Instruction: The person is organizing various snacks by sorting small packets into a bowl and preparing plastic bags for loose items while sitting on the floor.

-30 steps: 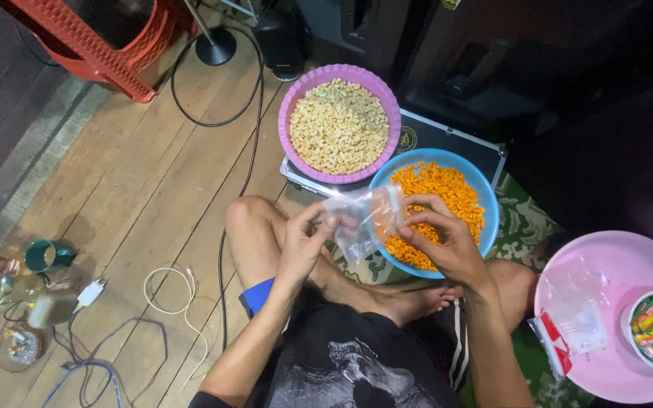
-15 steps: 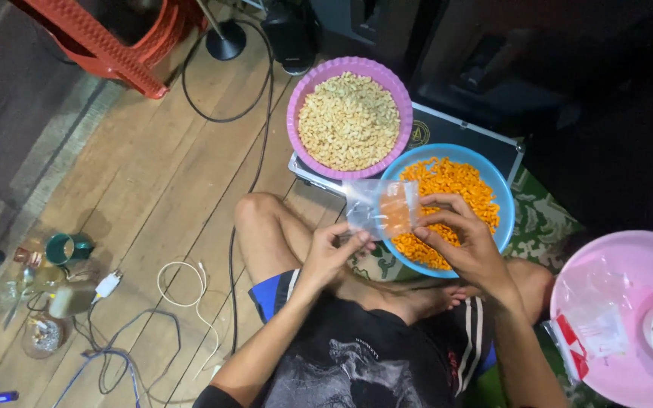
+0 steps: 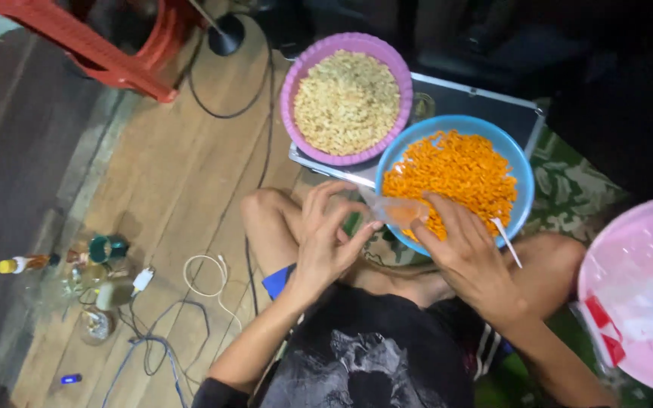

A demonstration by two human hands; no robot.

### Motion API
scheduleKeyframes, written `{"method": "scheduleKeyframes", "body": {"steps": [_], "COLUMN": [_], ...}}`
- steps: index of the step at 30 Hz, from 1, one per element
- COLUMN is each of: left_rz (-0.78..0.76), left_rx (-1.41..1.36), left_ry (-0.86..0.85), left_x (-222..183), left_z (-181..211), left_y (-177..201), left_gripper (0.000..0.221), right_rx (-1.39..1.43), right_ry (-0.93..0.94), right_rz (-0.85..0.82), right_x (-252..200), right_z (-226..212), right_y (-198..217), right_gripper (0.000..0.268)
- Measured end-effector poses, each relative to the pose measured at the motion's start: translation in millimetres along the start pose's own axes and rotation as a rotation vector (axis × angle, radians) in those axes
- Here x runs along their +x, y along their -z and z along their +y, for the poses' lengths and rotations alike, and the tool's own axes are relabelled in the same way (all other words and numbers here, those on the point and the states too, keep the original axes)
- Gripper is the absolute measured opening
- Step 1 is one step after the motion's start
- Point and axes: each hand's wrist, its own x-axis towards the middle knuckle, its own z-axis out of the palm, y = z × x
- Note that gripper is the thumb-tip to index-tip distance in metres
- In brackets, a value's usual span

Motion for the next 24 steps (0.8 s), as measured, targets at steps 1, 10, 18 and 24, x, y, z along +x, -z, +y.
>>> {"method": "scheduleKeyframes", "body": {"steps": [1, 10, 18, 24], "left_rz": [-0.089, -0.458, -0.334, -0.224], "left_rx": [0.035, 0.462, 0.383, 0.321], "left_ry": [-0.136, -0.325, -0.183, -0.139], "left_x": [5.1, -9.0, -28.2, -51.5], "left_z": [2.9, -8.6, -35.3, -55.0], "left_y": [-5.6, -25.4, -36.8, -51.1], "left_gripper": [0.017, 0.037, 0.04, 0.035], "right_rx": [-0.005, -0.002, 0.196, 0.401], "right_ry": [0.025, 0.09, -0.108, -0.481], "right_rz": [0.005, -0.019, -0.154, -0.11], "right_x": [-3.7, -24.5, -5.0, -9.8], "right_z": [1.6, 2.8, -29.2, -58.2], "right_y": [-2.3, -11.9, -5.6, -34.5], "right_gripper": [0.014, 0.012, 0.017, 0.019]}}
